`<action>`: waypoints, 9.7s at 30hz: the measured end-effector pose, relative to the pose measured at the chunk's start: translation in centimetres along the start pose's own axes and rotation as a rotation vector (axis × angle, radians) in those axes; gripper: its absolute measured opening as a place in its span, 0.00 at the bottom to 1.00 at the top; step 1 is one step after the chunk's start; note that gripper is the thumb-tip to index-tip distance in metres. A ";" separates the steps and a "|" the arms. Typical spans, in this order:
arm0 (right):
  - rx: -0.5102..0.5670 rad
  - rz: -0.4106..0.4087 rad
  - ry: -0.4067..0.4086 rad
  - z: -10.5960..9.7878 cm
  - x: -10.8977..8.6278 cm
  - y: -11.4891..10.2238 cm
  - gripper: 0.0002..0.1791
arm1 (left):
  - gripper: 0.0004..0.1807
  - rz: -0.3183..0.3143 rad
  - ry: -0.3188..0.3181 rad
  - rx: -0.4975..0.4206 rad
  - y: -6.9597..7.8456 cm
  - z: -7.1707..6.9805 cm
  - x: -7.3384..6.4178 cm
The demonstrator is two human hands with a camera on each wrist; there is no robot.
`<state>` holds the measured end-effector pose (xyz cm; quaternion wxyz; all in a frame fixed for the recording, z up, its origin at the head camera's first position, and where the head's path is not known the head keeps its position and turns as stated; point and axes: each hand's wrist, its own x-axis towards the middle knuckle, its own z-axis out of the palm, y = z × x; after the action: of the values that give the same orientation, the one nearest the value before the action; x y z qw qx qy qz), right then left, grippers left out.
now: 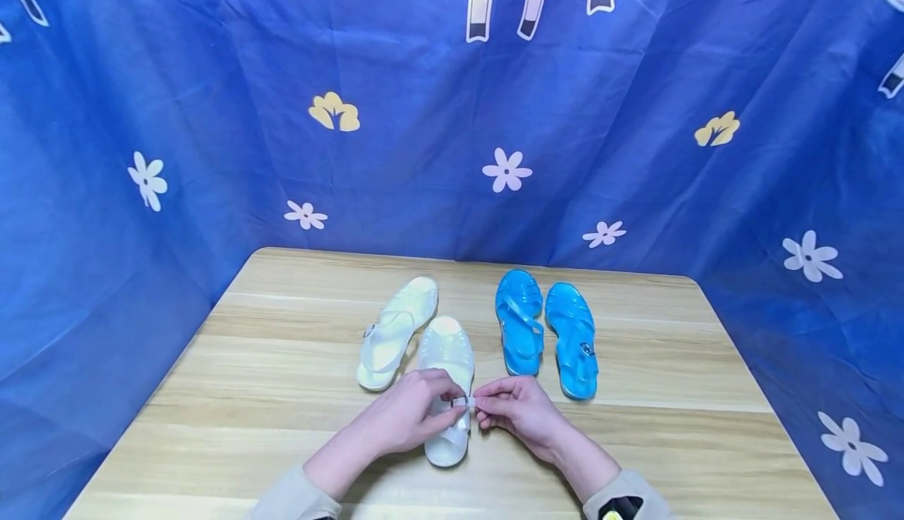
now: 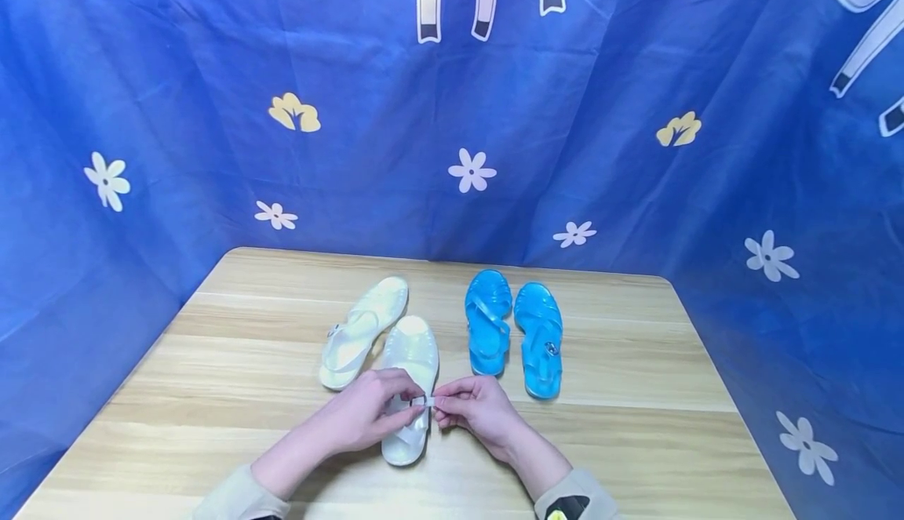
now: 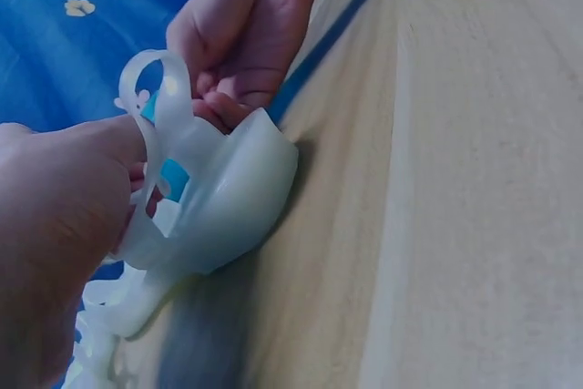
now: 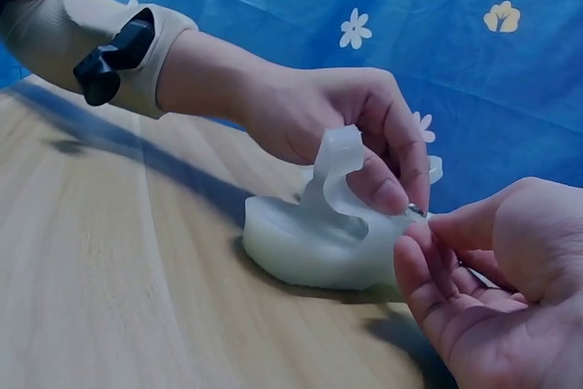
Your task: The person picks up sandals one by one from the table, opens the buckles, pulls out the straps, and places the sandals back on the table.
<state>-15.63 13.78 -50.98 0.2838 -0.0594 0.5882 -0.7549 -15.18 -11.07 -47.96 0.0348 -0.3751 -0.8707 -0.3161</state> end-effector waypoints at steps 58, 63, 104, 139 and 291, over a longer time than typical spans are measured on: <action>-0.050 -0.107 0.031 1.5 -0.1 0.4 0.14 | 0.09 -0.013 0.014 -0.122 -0.6 0.6 -0.1; -0.063 -0.119 0.009 1.5 0.1 0.4 0.14 | 0.09 -0.020 0.020 -0.120 -0.5 0.7 -0.3; -1.095 -0.520 -0.052 2.4 0.8 -2.5 0.09 | 0.05 -0.074 -0.078 0.034 0.0 -1.4 -0.5; -0.905 -0.790 -0.162 0.7 2.0 -2.0 0.10 | 0.07 -0.151 -0.037 -0.186 -1.1 -1.6 -0.2; -1.175 -0.536 0.582 3.8 6.4 -1.1 0.15 | 0.15 -0.535 0.468 -0.096 -2.7 2.2 3.9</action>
<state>-19.76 7.47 -50.38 -0.1598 -0.1412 0.9153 -0.3416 -19.46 -8.75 -49.96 0.1317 -0.0523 -0.8908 -0.4318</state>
